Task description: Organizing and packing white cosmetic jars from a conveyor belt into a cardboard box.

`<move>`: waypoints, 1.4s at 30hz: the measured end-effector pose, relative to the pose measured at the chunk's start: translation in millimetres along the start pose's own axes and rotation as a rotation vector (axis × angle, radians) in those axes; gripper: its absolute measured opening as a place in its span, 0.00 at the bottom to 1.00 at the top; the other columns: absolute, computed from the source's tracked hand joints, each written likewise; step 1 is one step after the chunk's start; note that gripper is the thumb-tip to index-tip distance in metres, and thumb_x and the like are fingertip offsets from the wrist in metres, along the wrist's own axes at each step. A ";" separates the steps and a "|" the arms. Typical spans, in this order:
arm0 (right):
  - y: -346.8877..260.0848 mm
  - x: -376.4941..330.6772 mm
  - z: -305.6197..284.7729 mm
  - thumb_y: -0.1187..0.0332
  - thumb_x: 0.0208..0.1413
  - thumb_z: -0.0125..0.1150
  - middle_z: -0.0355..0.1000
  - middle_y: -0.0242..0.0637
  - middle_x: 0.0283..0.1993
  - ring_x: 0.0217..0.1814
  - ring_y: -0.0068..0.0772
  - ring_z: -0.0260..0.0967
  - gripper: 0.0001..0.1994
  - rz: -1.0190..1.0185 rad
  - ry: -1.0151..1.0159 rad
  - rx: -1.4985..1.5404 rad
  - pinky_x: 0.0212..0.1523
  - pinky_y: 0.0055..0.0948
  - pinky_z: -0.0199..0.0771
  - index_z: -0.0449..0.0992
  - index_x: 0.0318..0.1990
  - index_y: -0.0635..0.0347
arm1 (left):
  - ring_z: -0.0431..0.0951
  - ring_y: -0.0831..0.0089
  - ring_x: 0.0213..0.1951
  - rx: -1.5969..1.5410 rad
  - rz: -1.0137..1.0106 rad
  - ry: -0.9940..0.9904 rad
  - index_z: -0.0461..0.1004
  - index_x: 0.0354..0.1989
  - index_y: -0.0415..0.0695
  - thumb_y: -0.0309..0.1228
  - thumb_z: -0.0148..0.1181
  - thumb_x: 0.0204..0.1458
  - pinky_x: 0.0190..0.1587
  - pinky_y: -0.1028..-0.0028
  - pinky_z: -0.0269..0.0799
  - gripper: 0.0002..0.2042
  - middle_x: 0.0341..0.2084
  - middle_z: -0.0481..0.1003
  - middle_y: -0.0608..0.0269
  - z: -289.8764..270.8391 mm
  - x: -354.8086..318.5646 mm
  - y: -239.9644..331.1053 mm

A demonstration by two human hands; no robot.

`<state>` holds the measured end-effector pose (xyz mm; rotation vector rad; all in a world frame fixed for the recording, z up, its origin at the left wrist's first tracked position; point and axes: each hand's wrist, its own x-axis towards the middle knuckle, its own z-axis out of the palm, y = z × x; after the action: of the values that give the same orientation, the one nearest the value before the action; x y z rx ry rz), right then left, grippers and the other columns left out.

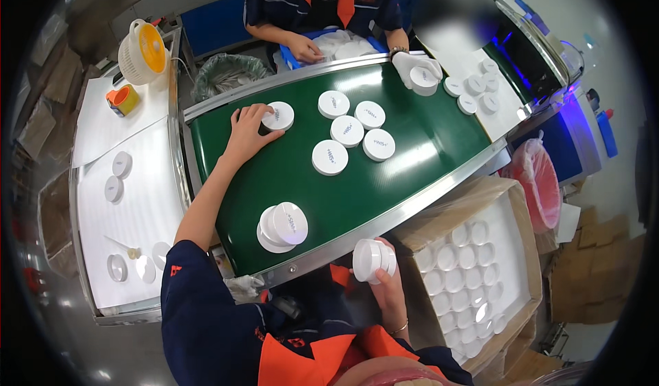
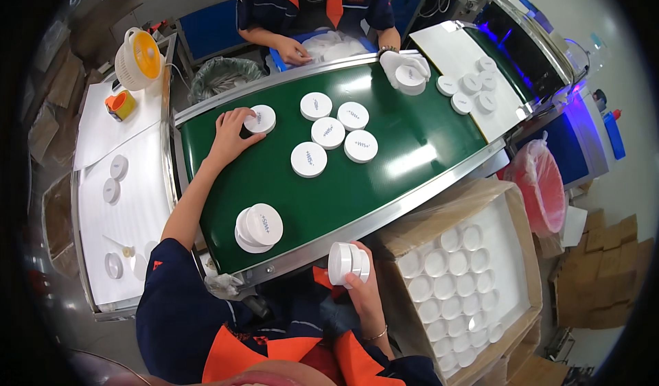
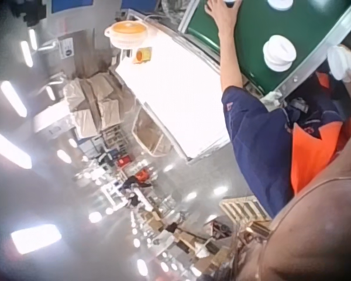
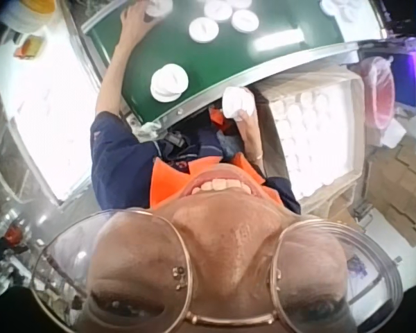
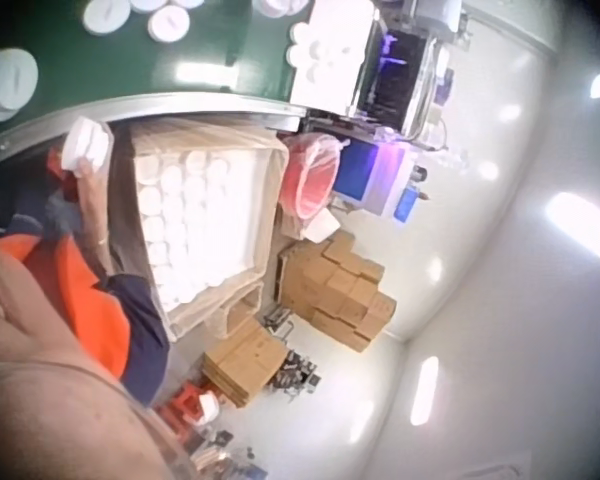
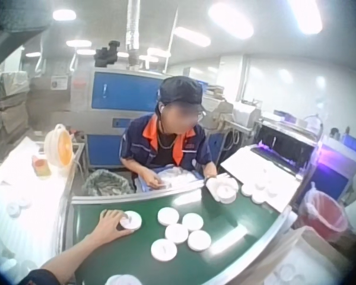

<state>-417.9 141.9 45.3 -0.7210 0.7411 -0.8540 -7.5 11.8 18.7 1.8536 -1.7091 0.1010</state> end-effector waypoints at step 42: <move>1.6 4.7 -24.7 0.69 0.51 0.63 0.65 0.38 0.50 0.47 0.32 0.71 0.32 0.000 -0.049 0.140 0.47 0.35 0.78 0.56 0.63 0.56 | 0.65 0.51 0.59 -0.311 -0.109 -0.272 0.58 0.58 0.48 0.27 0.78 0.29 0.59 0.59 0.64 0.43 0.59 0.58 0.46 -87.8 -176.6 126.5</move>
<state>-435.0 132.4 29.4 -0.6144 0.6314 -0.8762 -123.9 211.1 58.8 1.7792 -1.6812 -0.4551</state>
